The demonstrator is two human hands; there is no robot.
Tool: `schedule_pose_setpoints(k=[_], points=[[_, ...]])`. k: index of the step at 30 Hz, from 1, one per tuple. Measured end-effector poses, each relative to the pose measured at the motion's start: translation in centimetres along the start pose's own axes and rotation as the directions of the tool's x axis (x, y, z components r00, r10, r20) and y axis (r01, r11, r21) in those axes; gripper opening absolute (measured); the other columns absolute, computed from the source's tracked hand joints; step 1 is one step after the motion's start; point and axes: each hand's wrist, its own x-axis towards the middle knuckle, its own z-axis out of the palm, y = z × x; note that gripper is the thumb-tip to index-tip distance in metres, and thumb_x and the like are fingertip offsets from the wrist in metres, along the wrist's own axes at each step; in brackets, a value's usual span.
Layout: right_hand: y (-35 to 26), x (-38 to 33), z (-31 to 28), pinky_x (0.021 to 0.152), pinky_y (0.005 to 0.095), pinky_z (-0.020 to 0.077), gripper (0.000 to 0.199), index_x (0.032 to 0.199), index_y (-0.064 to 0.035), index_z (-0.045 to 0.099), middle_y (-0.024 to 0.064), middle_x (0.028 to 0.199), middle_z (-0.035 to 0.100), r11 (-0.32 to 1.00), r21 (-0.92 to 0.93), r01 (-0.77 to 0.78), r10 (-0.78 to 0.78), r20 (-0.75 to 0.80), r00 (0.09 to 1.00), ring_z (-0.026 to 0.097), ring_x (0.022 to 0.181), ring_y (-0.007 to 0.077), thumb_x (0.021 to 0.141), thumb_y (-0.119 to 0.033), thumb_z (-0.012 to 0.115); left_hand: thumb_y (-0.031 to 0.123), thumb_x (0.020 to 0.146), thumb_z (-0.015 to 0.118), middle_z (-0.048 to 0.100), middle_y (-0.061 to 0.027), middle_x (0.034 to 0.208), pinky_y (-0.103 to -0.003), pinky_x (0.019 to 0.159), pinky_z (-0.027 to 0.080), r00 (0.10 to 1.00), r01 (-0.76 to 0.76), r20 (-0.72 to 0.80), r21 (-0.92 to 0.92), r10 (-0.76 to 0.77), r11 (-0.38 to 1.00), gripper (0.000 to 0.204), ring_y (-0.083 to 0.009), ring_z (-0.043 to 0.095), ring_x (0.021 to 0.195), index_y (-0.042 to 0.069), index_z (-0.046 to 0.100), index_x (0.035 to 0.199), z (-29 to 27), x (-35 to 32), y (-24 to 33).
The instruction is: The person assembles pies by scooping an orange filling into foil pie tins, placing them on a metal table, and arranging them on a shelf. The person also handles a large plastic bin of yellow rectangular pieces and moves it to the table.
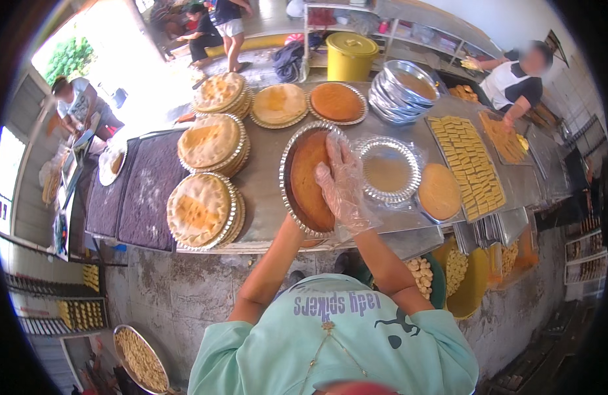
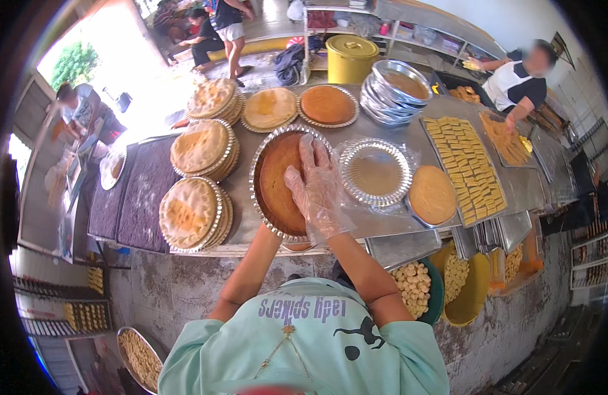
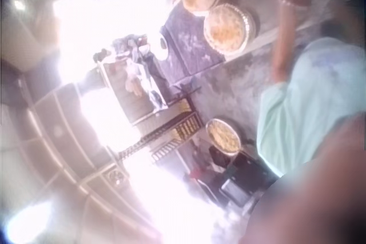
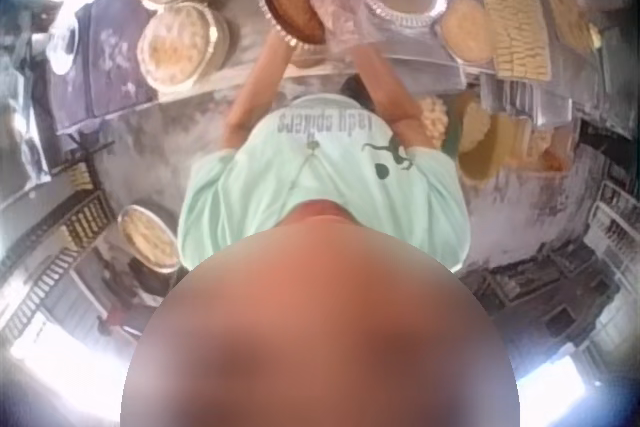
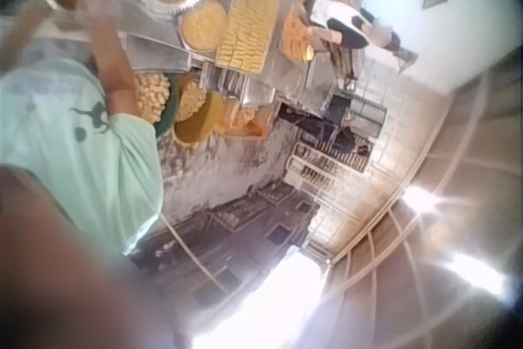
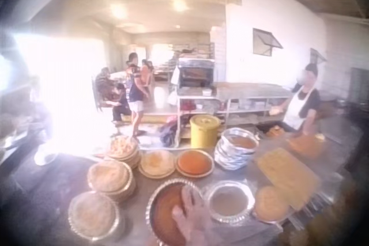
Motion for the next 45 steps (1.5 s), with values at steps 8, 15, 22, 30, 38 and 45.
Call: schedule_pose_setpoints(k=[8, 15, 22, 30, 38, 45], points=[[2.5, -6.2, -1.4, 0.106, 0.0371, 0.0278, 0.068, 0.135, 0.0043, 0.032, 0.0205, 0.14, 0.034, 0.237, 0.845, -0.479, 0.338, 0.391, 0.856, 0.035, 0.128, 0.029, 0.083, -0.026, 0.063, 0.04, 0.094, 0.039, 0.047, -0.0106, 0.131, -0.038, 0.098, 0.041, 0.991, 0.135, 0.054, -0.417, -0.124, 0.899, 0.05, -0.0246, 0.048, 0.116, 0.009, 0.04, 0.133, -4.4, -6.5, 2.3], [0.9, -14.5, 3.7, 0.099, 0.0401, 0.0403, 0.05, 0.13, -0.0015, 0.04, 0.0131, 0.131, 0.047, -0.471, 0.822, -0.32, 0.314, 0.495, 0.81, 0.047, 0.119, 0.0268, 0.087, -0.019, 0.057, 0.037, 0.093, 0.044, 0.054, -0.0085, 0.12, -0.036, 0.089, 0.046, 0.888, 0.338, -0.3, -0.085, -0.348, 0.937, 0.043, -0.0197, 0.053, 0.108, 0.007, 0.048, 0.124, -0.2, -7.6, 8.4], [0.8, -16.5, 2.0, 0.094, 0.0445, 0.0431, 0.053, 0.131, -0.0044, 0.04, 0.0123, 0.131, 0.047, -0.161, 0.95, -0.268, 0.595, 0.31, 0.741, 0.047, 0.118, 0.0282, 0.087, -0.029, 0.056, 0.025, 0.086, 0.054, 0.057, 0.0005, 0.071, -0.029, 0.053, 0.041, 0.98, -0.145, 0.182, 0.936, -0.086, 0.322, 0.023, -0.012, 0.05, 0.062, 0.003, 0.061, 0.088, 5.4, 1.1, 16.1], [-2.6, -19.5, -1.1, 0.091, 0.0482, 0.044, 0.056, 0.133, -0.0078, 0.039, 0.0115, 0.133, 0.044, -0.35, 0.897, -0.269, 0.618, 0.437, 0.654, 0.045, 0.12, 0.0292, 0.086, -0.031, 0.058, 0.022, 0.085, 0.055, 0.06, -0.0041, 0.069, -0.029, 0.052, 0.044, 0.899, -0.437, 0.432, 0.868, -0.074, -0.236, 0.025, -0.0135, 0.054, 0.06, 0.0, 0.059, 0.097, 13.6, -3.3, 5.7], [-2.2, -31.2, -5.6, 0.095, 0.0526, 0.0412, 0.058, 0.133, -0.0074, 0.038, 0.0133, 0.135, 0.041, -0.33, 0.92, -0.209, 0.662, 0.384, 0.644, 0.041, 0.122, 0.0318, 0.084, -0.026, 0.062, 0.018, 0.084, 0.056, 0.062, -0.0087, 0.067, -0.028, 0.05, 0.047, 0.953, -0.284, 0.261, 0.946, -0.152, -0.157, 0.03, -0.0149, 0.058, 0.059, -0.003, 0.056, 0.105, 9.7, -13.5, 2.6], [1.5, -41.6, -7.7, 0.101, 0.05, 0.0375, 0.054, 0.132, -0.0016, 0.036, 0.0142, 0.134, 0.041, -0.529, 0.828, -0.186, 0.51, 0.485, 0.71, 0.042, 0.122, 0.0317, 0.086, -0.017, 0.059, 0.016, 0.083, 0.056, 0.064, -0.0127, 0.065, -0.028, 0.049, 0.049, 0.759, 0.564, -0.547, 0.824, 0.354, 0.065, 0.037, -0.0162, 0.062, 0.058, -0.006, 0.054, 0.113, -1.0, -33.3, 18.5]])
